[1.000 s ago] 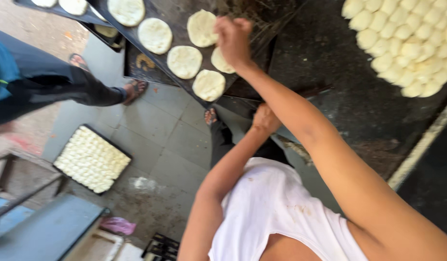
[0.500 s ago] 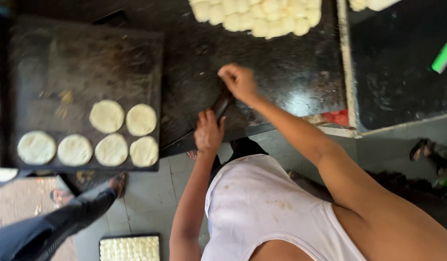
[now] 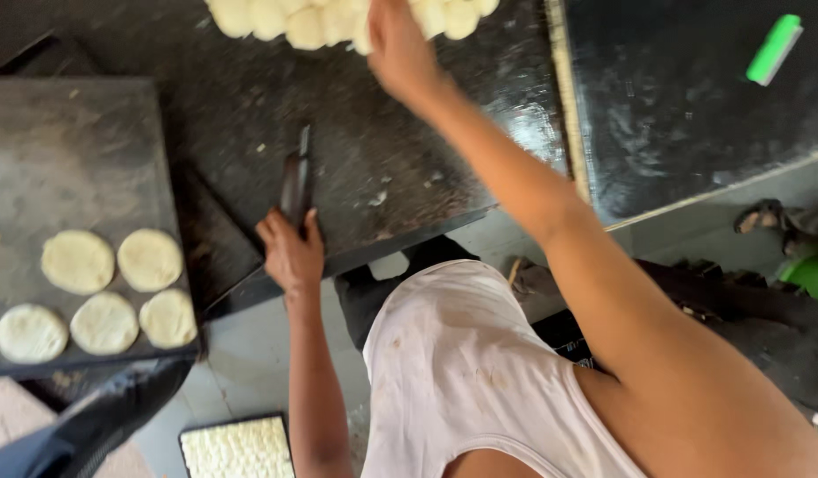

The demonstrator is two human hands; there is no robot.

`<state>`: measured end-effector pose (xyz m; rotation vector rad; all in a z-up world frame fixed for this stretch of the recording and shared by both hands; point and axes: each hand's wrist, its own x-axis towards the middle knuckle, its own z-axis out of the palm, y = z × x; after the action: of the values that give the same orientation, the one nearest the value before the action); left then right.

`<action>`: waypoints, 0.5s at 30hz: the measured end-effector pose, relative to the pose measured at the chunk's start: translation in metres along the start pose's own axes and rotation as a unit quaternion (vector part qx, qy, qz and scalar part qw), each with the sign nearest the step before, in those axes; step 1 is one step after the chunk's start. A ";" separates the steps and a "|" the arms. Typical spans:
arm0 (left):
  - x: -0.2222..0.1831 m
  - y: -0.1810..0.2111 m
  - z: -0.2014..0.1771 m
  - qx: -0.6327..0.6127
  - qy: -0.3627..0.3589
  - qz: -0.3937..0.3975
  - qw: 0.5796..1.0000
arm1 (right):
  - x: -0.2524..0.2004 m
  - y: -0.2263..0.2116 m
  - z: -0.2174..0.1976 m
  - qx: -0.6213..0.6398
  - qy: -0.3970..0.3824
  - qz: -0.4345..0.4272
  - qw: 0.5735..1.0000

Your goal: The person rolls small balls of dough into flat circles using a rolling pin and places them onto a metal tray, then scrapes a separate tray with a scraper and moves the trays.

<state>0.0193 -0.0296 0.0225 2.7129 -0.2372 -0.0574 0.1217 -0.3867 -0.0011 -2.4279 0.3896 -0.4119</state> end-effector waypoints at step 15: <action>0.004 0.005 0.009 -0.024 0.000 -0.046 0.999 | -0.078 -0.051 -0.003 -0.088 -0.082 -0.183 0.976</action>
<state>0.0220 -0.0382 0.0161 2.6753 -0.1086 -0.0888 0.0588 -0.3211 0.0180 -2.6896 -0.1016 -0.3404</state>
